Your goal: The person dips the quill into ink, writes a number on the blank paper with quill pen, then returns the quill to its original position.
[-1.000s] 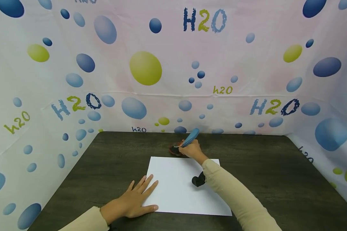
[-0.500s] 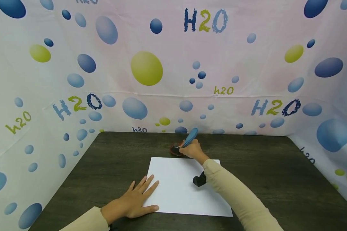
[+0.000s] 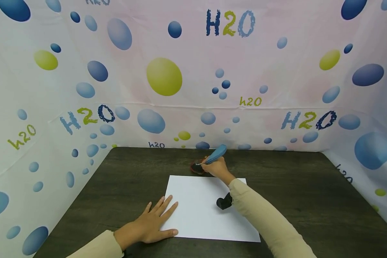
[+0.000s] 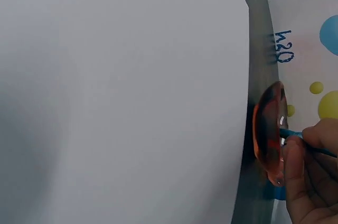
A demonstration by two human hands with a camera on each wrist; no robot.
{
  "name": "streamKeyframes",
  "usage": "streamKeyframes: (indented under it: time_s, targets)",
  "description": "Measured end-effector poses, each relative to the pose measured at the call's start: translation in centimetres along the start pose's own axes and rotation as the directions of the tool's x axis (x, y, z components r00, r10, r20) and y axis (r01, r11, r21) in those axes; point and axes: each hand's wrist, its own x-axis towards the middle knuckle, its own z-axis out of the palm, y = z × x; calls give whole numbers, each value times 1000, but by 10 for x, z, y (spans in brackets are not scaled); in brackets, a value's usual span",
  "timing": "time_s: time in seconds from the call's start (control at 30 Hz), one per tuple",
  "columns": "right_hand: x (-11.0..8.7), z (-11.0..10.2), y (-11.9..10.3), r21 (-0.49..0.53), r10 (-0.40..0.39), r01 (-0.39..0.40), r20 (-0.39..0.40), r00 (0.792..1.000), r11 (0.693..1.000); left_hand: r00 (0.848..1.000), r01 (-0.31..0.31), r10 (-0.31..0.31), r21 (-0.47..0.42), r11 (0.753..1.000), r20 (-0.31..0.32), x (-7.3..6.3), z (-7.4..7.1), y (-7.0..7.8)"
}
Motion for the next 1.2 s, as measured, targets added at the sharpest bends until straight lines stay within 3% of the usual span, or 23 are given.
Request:
streamKeyframes:
  time_s: [0.3,0.63,0.97,1.2]
  targets:
    - [0,-17,-1,101,-78,73,42,996,992,1000,-17,17,-1,1000,-23,1,3,-3]
    - [-15,-28,-9,147,-98,83,103,990,986,1000,-16,16,-3,1000,-17,2,5,-5]
    - [-33,-42,-16,140,-88,63,181,980,988,1000,-4,4,-6,1000,0,1,3,-4]
    - [-48,-46,-9,129,-153,126,228,961,984,1000,-4,4,2,1000,-9,1,3,-2]
